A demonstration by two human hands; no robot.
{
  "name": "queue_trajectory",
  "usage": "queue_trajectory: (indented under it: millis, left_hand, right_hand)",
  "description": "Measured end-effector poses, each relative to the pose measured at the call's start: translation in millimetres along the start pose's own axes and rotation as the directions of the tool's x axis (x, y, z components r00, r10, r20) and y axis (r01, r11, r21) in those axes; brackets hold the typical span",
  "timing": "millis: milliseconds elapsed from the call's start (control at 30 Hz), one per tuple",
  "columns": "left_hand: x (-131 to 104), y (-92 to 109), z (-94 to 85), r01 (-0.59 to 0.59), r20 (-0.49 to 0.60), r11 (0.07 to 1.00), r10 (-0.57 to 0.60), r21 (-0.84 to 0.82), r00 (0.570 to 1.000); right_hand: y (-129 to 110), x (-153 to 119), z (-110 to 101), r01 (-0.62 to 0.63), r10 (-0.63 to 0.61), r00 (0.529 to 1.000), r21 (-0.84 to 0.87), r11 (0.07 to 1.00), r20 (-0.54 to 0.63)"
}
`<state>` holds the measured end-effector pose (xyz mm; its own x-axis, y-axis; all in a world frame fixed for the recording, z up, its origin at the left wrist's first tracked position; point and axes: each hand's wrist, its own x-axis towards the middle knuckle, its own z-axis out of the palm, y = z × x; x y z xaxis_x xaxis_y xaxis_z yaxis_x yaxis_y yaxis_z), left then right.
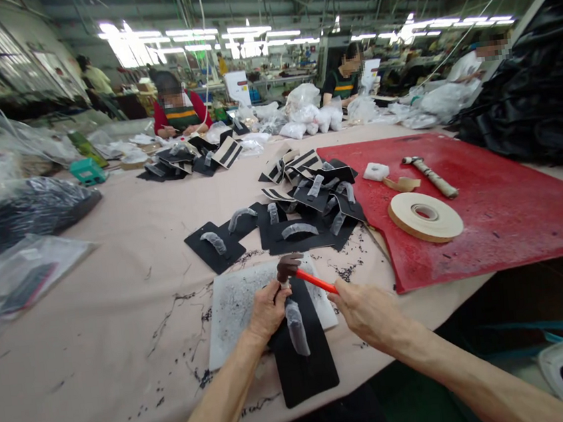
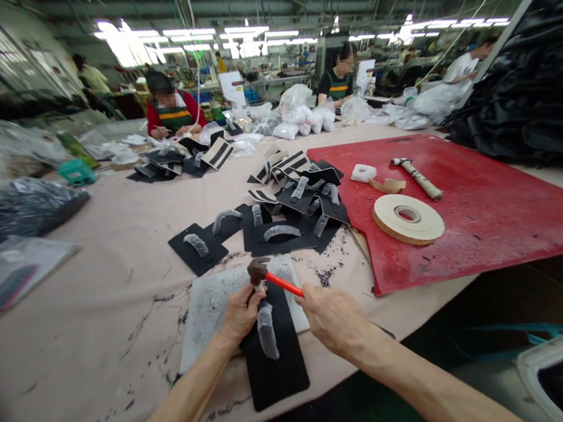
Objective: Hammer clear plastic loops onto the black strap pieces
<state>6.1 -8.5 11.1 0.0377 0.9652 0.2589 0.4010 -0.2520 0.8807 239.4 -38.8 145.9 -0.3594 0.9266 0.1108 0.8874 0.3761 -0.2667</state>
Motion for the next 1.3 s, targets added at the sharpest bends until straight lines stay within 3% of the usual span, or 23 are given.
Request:
queue_trajectory:
  millis: [33,100,200,267,333,400,467,533,600,633,700,767,900,1000,1067,1133,1167,1233,1300]
  left_hand:
    - [-0.2,-1.1,0.3,0.001,0.002,1.0,-0.001,-0.001,1.0]
    - [-0.7,-3.0,0.9,0.003,0.006,1.0,-0.003,0.001,1.0]
    - [-1.1,-4.0,1.1,-0.002,0.009,1.0,0.002,0.013,1.0]
    - [-1.0,-3.2,0.7,-0.007,0.013,1.0,0.007,0.013,1.0]
    - [-0.8,-2.2,0.5,-0.007,0.023,1.0,0.007,0.015,1.0]
    - [-0.8,-2.4,0.6,-0.005,0.025,1.0,0.005,0.021,1.0]
    - [-1.1,-3.8,1.1,-0.007,0.021,1.0,0.006,0.02,1.0]
    - [-1.5,-5.4,1.4,-0.012,0.022,1.0,0.012,0.019,1.0]
    - [-1.8,-6.1,1.3,-0.015,0.027,1.0,0.015,0.017,1.0]
    - [-2.0,-6.1,1.2,-0.014,0.031,1.0,0.014,0.021,0.999]
    - [-2.1,-5.7,0.8,-0.011,0.044,0.999,0.01,0.037,0.999]
    - [-2.1,-5.6,0.7,-0.014,0.047,0.999,0.011,0.053,0.999]
    - [-1.5,-6.2,1.3,-0.027,0.035,0.999,0.026,0.026,0.999]
    - [-1.6,-5.6,1.5,-0.019,0.026,1.0,0.019,0.002,0.999]
    - [-2.8,-4.8,1.3,-0.009,0.023,1.0,0.009,0.0,1.0]
    - [-4.3,-4.7,0.8,-0.005,0.025,1.0,0.005,0.001,1.0]
    - [-4.5,-5.1,0.4,-0.006,0.027,1.0,0.006,0.0,1.0]
    - [-2.5,-6.2,-0.6,-0.01,0.028,1.0,0.01,0.002,1.0]
    - [1.8,-4.6,-2.0,-0.018,0.009,1.0,0.017,0.015,1.0]
  right_hand:
    - [-1.3,3.0,-4.8,0.027,-0.027,1.0,-0.032,0.999,-0.004]
    - [-3.9,7.5,-13.4,0.034,-0.034,0.987,-0.001,0.999,-0.156]
    - [-7.8,7.0,-14.6,0.005,0.045,0.896,0.112,0.994,-0.441]
    - [-7.9,2.6,-8.1,0.038,0.0,0.913,0.084,0.996,-0.409]
    - [-6.4,-1.1,-3.8,0.094,-0.092,0.974,0.0,0.996,-0.209]
    - [-6.3,-1.5,-7.1,0.112,-0.113,0.991,-0.023,0.993,-0.067]
    - [-9.8,1.0,-15.4,0.065,-0.055,0.987,0.06,0.996,-0.149]
    - [-14.9,3.4,-20.2,-0.008,0.075,0.936,0.191,0.982,-0.345]
    - [-17.6,2.3,-16.2,-0.015,0.112,0.901,0.227,0.974,-0.419]
    - [-17.0,0.2,-11.6,-0.005,0.076,0.924,0.187,0.982,-0.374]
    - [-11.0,-5.6,-1.3,0.02,-0.013,0.991,0.05,0.999,-0.133]
    - [0.5,-10.9,6.5,-0.017,0.022,0.995,-0.061,0.998,0.093]
    - [36.1,-14.1,20.2,-0.204,0.213,0.968,-0.075,0.976,0.133]
    - [63.7,-13.5,40.6,-0.376,0.383,0.901,-0.073,0.924,0.205]
    - [71.3,-14.1,55.6,-0.436,0.459,0.867,-0.151,0.887,0.193]
    - [63.3,-15.0,67.7,-0.385,0.402,0.914,-0.187,0.904,0.063]
    - [53.4,-14.6,72.7,-0.306,0.308,0.951,-0.152,0.94,-0.008]
    - [26.4,-9.1,82.9,-0.054,0.056,0.996,0.025,0.998,-0.07]
    - [-1.8,1.6,95.6,0.183,-0.177,0.983,0.238,0.954,-0.047]
